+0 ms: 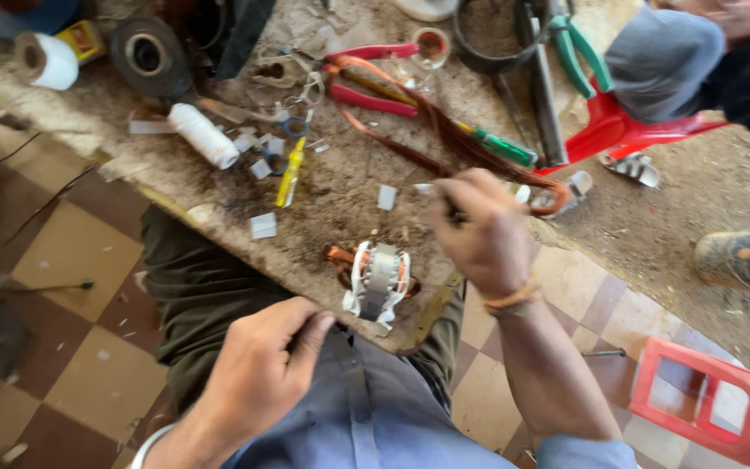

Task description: The person winds flat copper wire into the slots of a motor stator by hand, inserting and tucking the wire into each slot sequentially. They rotate the stator to access different slots and continue winding until the visible slots are filled.

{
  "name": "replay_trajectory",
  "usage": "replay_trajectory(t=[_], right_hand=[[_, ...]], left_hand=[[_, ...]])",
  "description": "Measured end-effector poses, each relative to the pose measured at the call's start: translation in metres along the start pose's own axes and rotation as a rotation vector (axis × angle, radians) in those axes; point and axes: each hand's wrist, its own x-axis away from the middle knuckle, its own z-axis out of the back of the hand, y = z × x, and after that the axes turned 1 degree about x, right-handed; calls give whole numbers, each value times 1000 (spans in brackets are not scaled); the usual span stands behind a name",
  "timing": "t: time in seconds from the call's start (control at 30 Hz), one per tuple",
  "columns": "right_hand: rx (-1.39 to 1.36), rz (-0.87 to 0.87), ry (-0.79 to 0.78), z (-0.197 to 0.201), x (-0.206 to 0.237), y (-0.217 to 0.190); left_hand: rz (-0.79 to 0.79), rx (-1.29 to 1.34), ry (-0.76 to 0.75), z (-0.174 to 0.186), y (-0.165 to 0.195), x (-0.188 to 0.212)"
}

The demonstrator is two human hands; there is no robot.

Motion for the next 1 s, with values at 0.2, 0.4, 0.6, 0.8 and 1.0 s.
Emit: replay_trajectory(t=[0.2,0.4,0.6,0.8,1.0], right_hand=[[-497,-579,157,38,65,-44],[-1009,-811,-197,50,114,-78],[-953,-581,-286,46,94,-98],[-726,-488,120,45,70,-114],[-488,-310,240,57,83,-120]], left_hand=[[27,135,-136,7,13,12],[40,318,-106,-14,27,11],[-90,334,-32,-18,30,11],[19,238,201,3,12,-46],[-121,-73,222,17,-30,-87]])
